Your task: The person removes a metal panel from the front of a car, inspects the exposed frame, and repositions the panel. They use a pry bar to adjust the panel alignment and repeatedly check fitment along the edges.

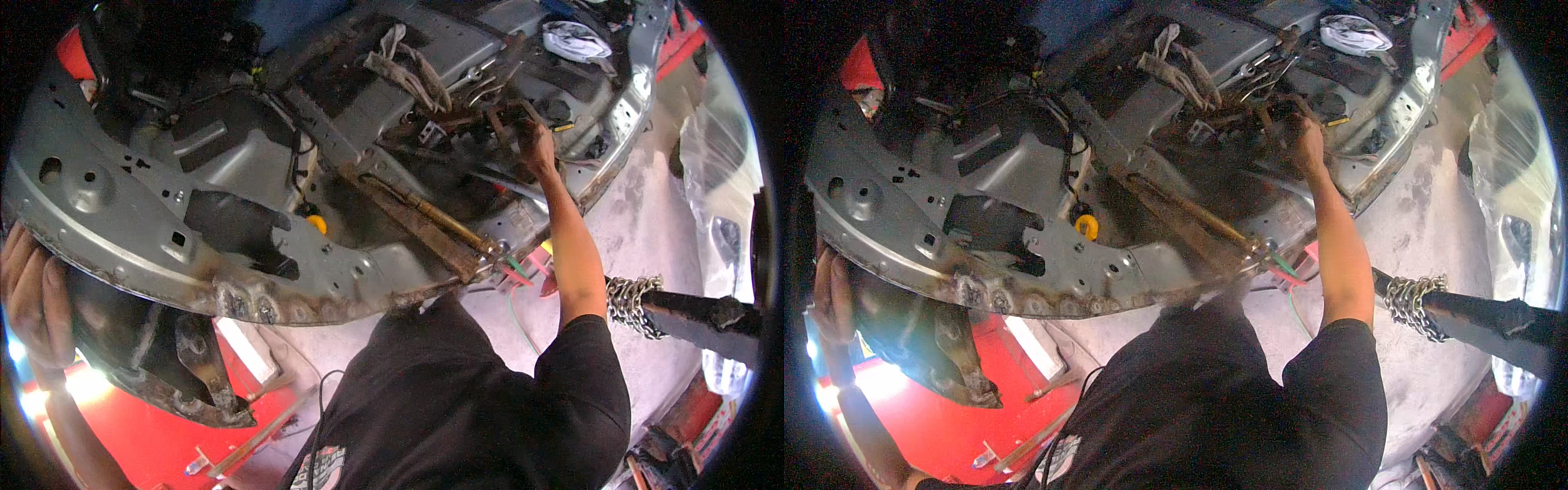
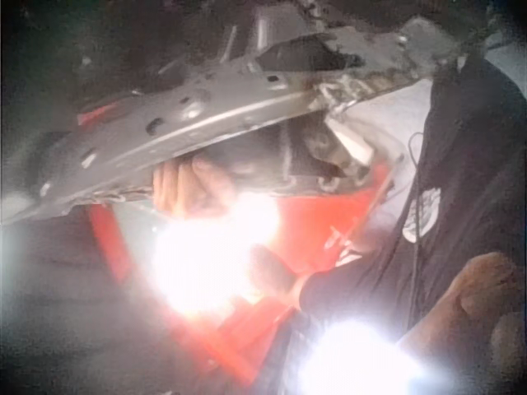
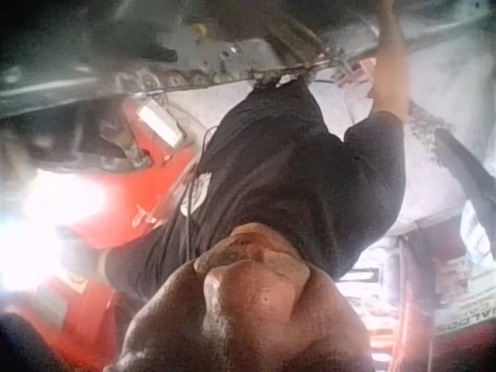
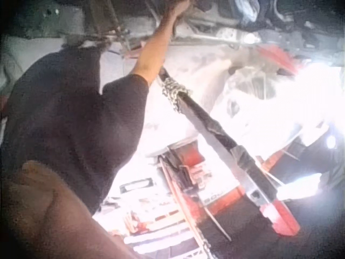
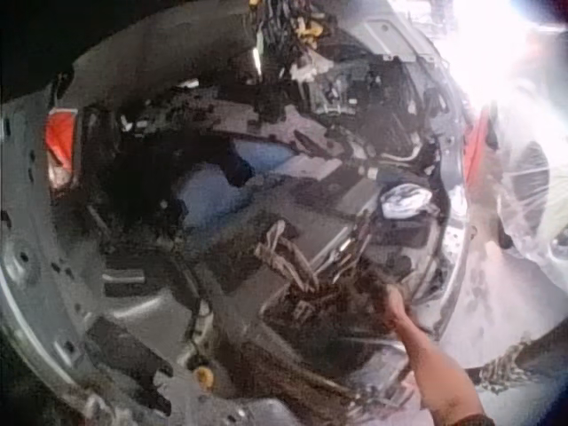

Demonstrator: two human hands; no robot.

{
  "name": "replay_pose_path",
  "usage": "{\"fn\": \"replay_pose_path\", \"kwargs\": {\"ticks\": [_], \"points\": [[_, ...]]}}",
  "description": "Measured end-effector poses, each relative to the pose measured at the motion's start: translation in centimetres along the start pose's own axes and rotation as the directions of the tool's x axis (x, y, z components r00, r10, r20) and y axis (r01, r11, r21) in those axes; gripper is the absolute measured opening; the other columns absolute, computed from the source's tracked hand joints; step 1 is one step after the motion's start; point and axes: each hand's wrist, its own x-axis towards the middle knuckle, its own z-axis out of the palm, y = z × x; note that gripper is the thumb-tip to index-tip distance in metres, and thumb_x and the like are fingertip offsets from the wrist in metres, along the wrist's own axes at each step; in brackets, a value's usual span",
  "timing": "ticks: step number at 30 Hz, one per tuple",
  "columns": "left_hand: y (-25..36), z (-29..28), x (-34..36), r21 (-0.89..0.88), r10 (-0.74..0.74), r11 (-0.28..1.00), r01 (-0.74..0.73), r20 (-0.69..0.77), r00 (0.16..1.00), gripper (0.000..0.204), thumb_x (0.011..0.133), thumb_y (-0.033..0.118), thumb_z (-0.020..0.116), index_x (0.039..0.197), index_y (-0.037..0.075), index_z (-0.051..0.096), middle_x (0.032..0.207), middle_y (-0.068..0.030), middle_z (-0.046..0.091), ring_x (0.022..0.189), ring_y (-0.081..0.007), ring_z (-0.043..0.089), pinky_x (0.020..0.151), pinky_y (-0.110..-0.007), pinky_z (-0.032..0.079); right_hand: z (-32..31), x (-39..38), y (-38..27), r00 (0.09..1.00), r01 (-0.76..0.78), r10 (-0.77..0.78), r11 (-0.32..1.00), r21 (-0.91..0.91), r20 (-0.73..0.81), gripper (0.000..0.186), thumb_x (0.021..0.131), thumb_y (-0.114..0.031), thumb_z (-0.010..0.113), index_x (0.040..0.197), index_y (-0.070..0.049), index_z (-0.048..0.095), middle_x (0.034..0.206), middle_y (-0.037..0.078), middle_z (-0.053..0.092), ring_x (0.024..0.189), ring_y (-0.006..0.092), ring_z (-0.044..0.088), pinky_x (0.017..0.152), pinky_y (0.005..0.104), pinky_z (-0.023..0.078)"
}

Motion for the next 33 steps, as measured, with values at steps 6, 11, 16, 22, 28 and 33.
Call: {"fn": "replay_pose_path", "kwargs": {"ticks": [6, 11, 16, 22, 28, 33], "points": [[0.0, 0.3, -0.6, -0.02, 0.006, 1.0, -0.006, 0.009, 1.0, 0.015, 0.08, 0.005, 0.054, 0.09, -0.006, 0.056, 0.103, -0.0211, 0.05, 0.103, -0.0358, 0.044, 0.09, -0.045, 0.03, 7.5, -0.2, -4.7, 0.717, -0.691, 0.319, 0.205, 0.693, 0.62, 0.025, 0.078, -0.02, 0.055, 0.097, -0.003, 0.061, 0.088, 0.009, 0.061, 0.083, 0.026, 0.06, 0.073, 0.0393, 0.05], [0.6, -0.8, -0.2, -0.025, 0.011, 1.0, -0.01, 0.027, 1.0, 0.011, 0.077, 0.005, 0.055, 0.084, -0.003, 0.052, 0.094, -0.0182, 0.046, 0.093, -0.0336, 0.042, 0.082, -0.044, 0.029, 12.1, -3.4, -5.1, 0.774, 0.464, -0.295, 0.866, -0.185, 0.56, 0.031, 0.072, -0.006, 0.064, 0.102, -0.001, 0.063, 0.106, 0.022, 0.064, 0.1, 0.035, 0.062, 0.087, 0.0424, 0.051], [0.1, 0.4, 0.7, -0.048, 0.058, 0.997, -0.059, -0.023, 0.998, 0.01, 0.074, 0.005, 0.056, 0.077, -0.001, 0.049, 0.085, -0.0154, 0.043, 0.083, -0.0314, 0.04, 0.074, -0.043, 0.028, 10.0, -5.0, -4.3, 0.831, 0.492, -0.432, 0.864, -0.103, 0.35, 0.028, 0.071, -0.004, 0.064, 0.098, -0.002, 0.063, 0.107, 0.021, 0.063, 0.104, 0.0404, 0.059, 0.089, 0.0442, 0.049], [0.7, 0.2, 1.1, -0.071, 0.07, 0.995, -0.073, -0.044, 0.997, 0.013, 0.07, 0.005, 0.057, 0.069, 0.002, 0.044, 0.074, -0.0119, 0.039, 0.07, -0.0288, 0.038, 0.064, -0.042, 0.026, 1.8, -4.0, -7.1, 0.93, 0.199, -0.158, 0.976, -0.091, 0.333, 0.012, 0.072, -0.005, 0.064, 0.083, -0.002, 0.062, 0.094, 0.021, 0.065, 0.096, 0.0393, 0.061, 0.078, 0.0446, 0.049], [1.5, -1.1, 1.4, -0.078, 0.081, 0.993, -0.088, -0.096, 0.992, 0.019, 0.067, 0.005, 0.058, 0.062, 0.005, 0.04, 0.063, -0.0085, 0.035, 0.058, -0.0262, 0.036, 0.054, -0.04, 0.025, 3.8, -10.0, -7.0, 0.647, 0.713, -0.294, 0.561, -0.421, 0.703, 0.031, 0.084, -0.019, 0.056, 0.11, -0.004, 0.064, 0.112, 0.012, 0.062, 0.109, 0.0278, 0.056, 0.087, 0.0402, 0.046], [3.9, -3.2, 2.5, -0.216, 0.077, 0.97, -0.116, -0.183, 0.98, 0.024, 0.063, 0.005, 0.059, 0.055, 0.008, 0.036, 0.054, -0.0056, 0.031, 0.048, -0.0241, 0.034, 0.046, -0.039, 0.024, 7.5, -12.7, -9.3, 0.621, 0.77, -0.405, 0.478, -0.424, 0.671, 0.056, 0.086, -0.029, 0.055, 0.139, -0.013, 0.046, 0.139, 0.011, 0.046, 0.124, 0.0294, 0.043, 0.098, 0.0404, 0.038]]}}
